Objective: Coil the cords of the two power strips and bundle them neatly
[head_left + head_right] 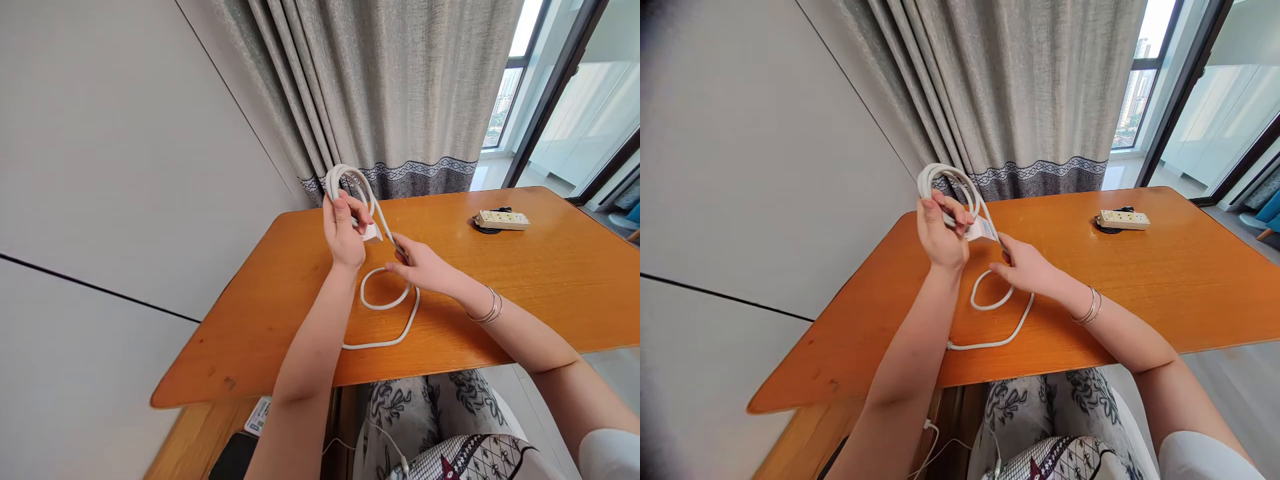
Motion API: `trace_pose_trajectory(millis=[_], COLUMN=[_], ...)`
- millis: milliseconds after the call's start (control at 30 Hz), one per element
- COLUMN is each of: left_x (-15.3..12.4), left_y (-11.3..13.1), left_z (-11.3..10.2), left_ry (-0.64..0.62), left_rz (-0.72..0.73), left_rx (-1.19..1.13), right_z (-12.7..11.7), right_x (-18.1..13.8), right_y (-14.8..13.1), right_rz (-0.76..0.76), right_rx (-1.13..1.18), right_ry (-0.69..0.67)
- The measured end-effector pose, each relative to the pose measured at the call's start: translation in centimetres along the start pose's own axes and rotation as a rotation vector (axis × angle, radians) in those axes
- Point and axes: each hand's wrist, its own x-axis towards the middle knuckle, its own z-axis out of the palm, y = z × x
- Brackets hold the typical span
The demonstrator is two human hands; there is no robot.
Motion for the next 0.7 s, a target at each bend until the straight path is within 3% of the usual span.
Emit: trace_pose_trajectory(millis=[233,400,533,700], left_x=[-0.8,-0.9,0.1,1.5], left_y=[-1.5,-2.5,-2.9,-2.9], left_z=[-0.7,-1.9,-2.9,-3.3], left_ry=[-0.100,-0.385,-0.514,-0.487], left_rz=[-0.026,0.052,0.147,0.161], left_rx=[0.062,0.474,0.780,0.928], right_z=[0.6,0.3,0.0,-0.5], right_x=[-0.5,-0.5,-0.2,0.2], right_y=[-0.5,-0.5,-0.4,-0.3], right_rz=[-0.017,-0.003,0.139,0.347], right_rx=[0.179,0.333,0.726,1.190], right_ry=[-0.043,-0.075,-0.152,-0.190])
